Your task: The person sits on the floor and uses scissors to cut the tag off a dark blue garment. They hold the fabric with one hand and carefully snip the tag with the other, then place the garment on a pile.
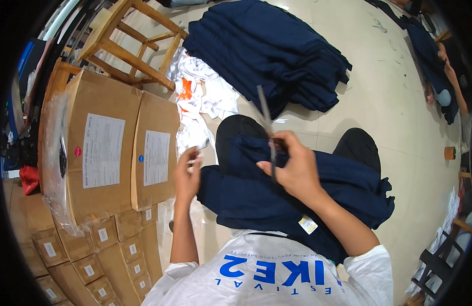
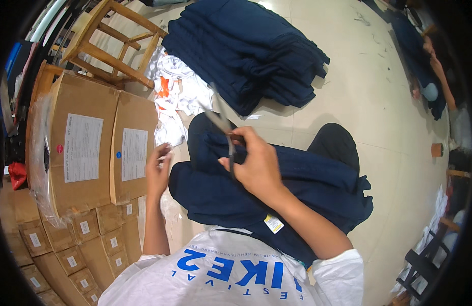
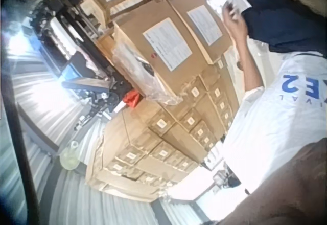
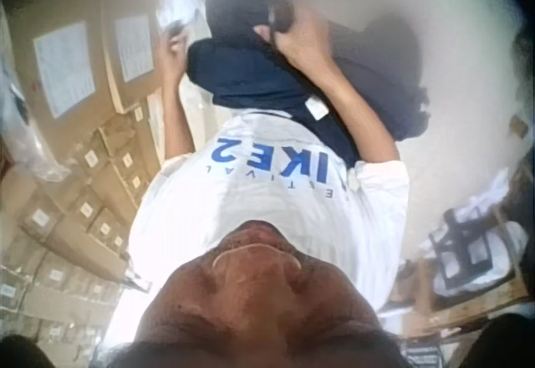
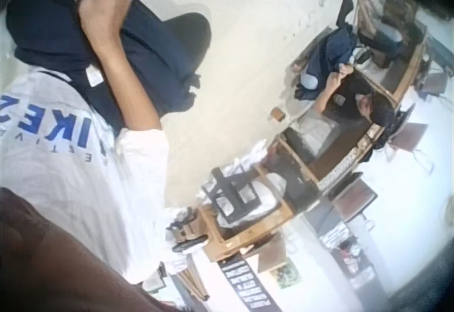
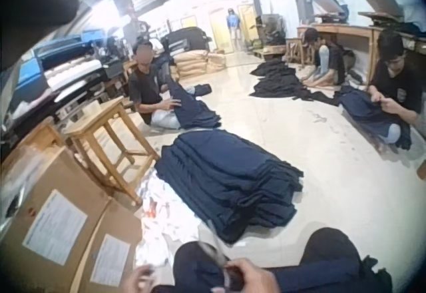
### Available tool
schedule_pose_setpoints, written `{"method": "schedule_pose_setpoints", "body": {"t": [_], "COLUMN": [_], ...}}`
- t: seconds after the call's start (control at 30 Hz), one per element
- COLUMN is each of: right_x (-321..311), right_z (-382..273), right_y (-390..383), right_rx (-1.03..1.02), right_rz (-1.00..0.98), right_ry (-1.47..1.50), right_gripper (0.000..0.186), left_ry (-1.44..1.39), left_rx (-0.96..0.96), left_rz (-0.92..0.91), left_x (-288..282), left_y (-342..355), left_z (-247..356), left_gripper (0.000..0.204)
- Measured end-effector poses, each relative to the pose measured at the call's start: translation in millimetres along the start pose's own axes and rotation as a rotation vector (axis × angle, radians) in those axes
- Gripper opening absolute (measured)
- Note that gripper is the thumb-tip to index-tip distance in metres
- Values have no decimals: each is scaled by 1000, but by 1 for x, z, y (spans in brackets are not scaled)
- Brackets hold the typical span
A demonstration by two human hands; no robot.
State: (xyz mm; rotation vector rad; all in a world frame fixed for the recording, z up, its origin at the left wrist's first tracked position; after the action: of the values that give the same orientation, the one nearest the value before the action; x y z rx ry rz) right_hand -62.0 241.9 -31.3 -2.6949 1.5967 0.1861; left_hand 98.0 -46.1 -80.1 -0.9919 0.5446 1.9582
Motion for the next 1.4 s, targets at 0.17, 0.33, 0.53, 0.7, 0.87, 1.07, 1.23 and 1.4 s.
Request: {"method": "schedule_pose_setpoints", "body": {"t": [0.17,0.33,0.53,0.7,0.87,1.07,1.23,1.4], "right_x": [55,45,17,39,33,33,36,40], "right_z": [35,42,11,19,28,39,26,15], "right_y": [21,24,25,12,17,18,13,14], "right_rx": [-5,177,153,124,266,432,287,290], "right_rz": [-38,-34,-104,-142,-181,-271,-248,-168], "right_ry": [-121,198,386,141,395,648,519,527], "right_gripper": [49,40,45,42,37,38,31,43], "left_ry": [148,42,-463,-644,-670,-850,-829,-784], "left_rx": [394,406,147,105,26,99,178,327], "left_rz": [-75,-189,-492,-496,-598,-601,-547,-603], "left_x": [40,48,52,56,53,59,61,61], "left_y": [25,37,25,17,20,24,33,35], "left_z": [104,104,99,95,89,90,95,123], "left_gripper": [43,34,22,16,15,15,19,16]}}
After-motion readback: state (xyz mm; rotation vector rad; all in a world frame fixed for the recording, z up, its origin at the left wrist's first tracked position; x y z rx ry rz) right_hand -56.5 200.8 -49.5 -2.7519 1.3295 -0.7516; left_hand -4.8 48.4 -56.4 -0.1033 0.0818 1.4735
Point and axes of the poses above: each hand's wrist, its own y-axis towards the middle knuckle, its own x-axis out of the palm, z = x × y, the point moved 5 cm from there along y, towards the middle knuckle, and after that the axes turned 11 degrees about y, right-handed, at the moved point
